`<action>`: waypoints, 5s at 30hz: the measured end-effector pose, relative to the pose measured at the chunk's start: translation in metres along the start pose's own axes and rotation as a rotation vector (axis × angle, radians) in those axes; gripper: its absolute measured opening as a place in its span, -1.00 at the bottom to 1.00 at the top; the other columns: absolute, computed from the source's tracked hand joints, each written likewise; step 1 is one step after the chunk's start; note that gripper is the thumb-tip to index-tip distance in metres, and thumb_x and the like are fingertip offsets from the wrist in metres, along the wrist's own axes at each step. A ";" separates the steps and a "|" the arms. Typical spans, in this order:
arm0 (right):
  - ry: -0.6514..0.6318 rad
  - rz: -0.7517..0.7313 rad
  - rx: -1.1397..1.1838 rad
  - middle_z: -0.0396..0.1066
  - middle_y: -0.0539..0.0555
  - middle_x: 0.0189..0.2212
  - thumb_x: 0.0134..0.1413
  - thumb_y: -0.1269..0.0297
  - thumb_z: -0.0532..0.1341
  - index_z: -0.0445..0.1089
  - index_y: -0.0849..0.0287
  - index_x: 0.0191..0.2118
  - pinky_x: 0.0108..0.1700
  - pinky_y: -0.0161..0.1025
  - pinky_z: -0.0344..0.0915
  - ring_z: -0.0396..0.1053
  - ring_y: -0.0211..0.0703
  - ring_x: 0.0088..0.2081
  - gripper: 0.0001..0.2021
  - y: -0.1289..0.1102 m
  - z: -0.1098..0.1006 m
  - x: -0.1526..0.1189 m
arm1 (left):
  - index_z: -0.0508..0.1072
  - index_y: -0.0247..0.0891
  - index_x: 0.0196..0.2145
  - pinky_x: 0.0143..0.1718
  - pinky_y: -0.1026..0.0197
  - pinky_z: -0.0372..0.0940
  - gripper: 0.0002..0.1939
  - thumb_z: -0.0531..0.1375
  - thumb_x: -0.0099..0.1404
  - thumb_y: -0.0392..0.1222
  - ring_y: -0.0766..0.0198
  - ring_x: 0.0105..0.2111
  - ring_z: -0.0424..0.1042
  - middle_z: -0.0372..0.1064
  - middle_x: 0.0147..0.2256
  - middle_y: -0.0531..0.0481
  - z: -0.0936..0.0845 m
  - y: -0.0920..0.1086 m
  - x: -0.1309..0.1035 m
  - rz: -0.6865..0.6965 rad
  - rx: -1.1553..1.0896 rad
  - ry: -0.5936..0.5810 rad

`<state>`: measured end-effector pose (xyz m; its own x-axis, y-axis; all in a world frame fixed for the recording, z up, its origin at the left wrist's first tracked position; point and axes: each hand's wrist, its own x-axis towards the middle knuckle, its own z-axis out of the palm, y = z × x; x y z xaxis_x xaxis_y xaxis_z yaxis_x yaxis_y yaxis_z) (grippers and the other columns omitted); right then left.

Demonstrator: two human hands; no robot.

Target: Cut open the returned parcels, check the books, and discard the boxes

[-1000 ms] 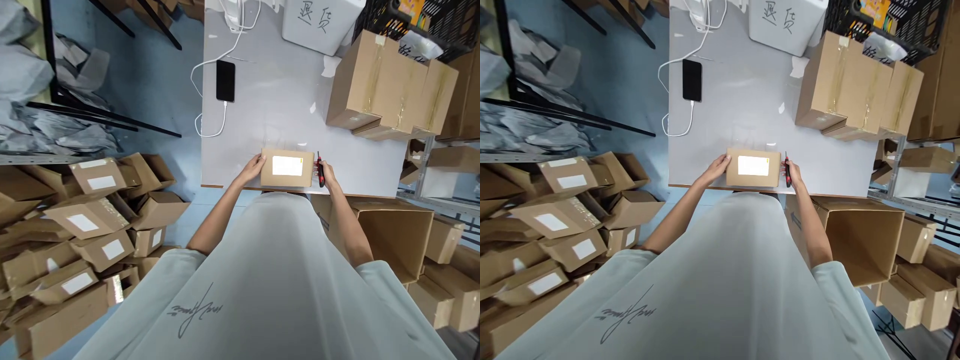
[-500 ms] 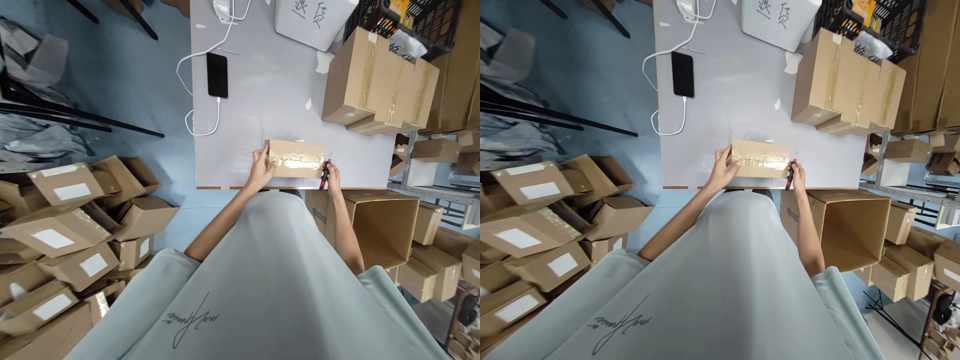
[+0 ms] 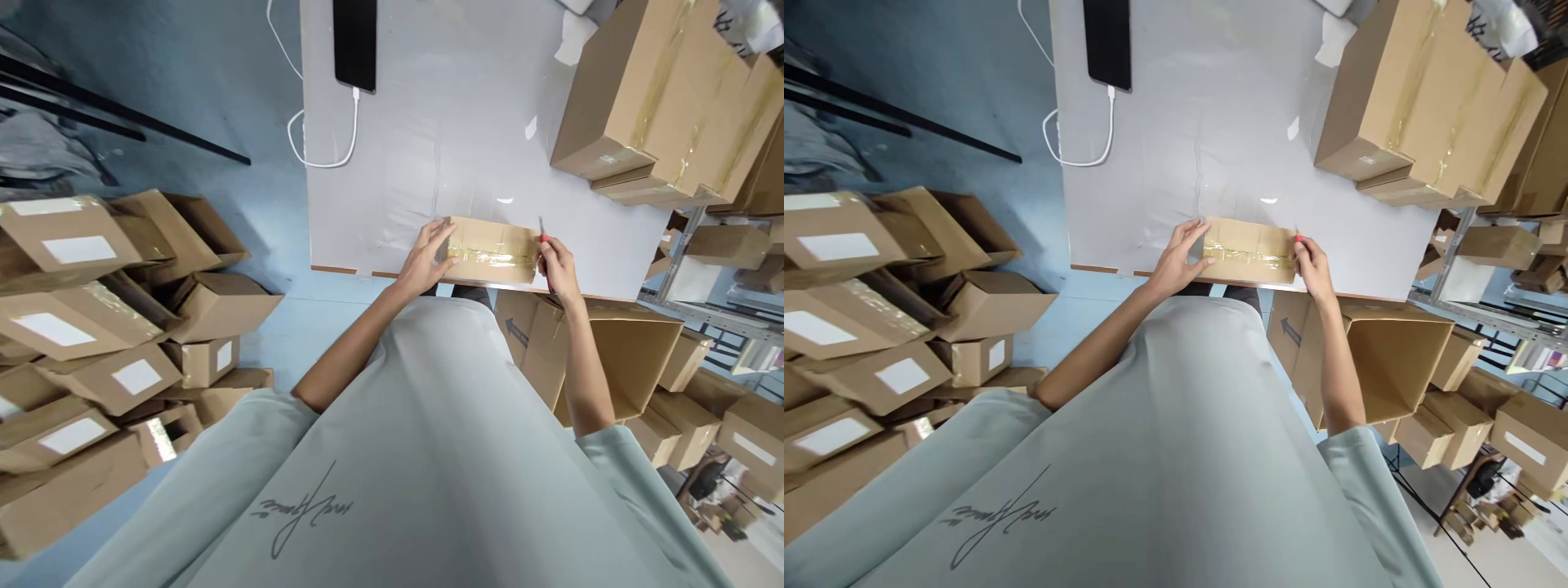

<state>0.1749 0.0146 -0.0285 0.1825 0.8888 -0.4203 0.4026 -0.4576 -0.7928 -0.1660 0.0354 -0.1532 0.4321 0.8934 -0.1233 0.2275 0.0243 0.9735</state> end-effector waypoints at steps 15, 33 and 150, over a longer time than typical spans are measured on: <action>-0.766 -0.215 -0.473 0.06 -0.14 -0.56 0.57 -0.31 0.11 0.25 0.08 -0.44 -0.36 -0.21 -0.05 0.01 -0.29 -0.48 -0.37 -0.075 0.083 0.040 | 0.39 -0.10 0.53 0.59 -0.29 0.17 -0.06 0.37 0.43 0.49 -0.28 0.60 0.13 0.20 0.53 -0.30 -0.009 0.000 0.012 0.001 -0.130 -0.100; -0.784 -0.068 -0.839 0.07 -0.11 -0.57 0.60 0.04 0.14 0.23 0.08 -0.47 -0.33 -0.16 -0.05 0.01 -0.24 -0.47 -0.50 -0.124 0.085 0.041 | 0.37 0.00 0.55 0.54 -0.32 0.28 -0.12 0.35 0.46 0.45 -0.28 0.56 0.22 0.23 0.53 -0.28 -0.008 -0.002 0.013 0.030 -0.091 -0.089; 0.300 -0.056 -0.480 0.50 0.16 -0.08 0.49 -0.21 0.24 0.43 0.13 0.02 0.17 0.09 0.46 0.49 0.07 -0.02 -0.56 0.004 -0.013 -0.003 | 0.37 -0.12 0.50 0.51 -0.25 0.32 -0.26 0.32 0.41 -0.06 -0.24 0.45 0.40 0.43 0.43 -0.24 0.021 0.091 0.067 0.139 0.428 -0.043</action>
<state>0.1879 0.0108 -0.0242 0.3680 0.9114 -0.1842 0.7685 -0.4096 -0.4916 -0.0978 0.0880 -0.0771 0.5182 0.8552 -0.0139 0.5010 -0.2904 0.8153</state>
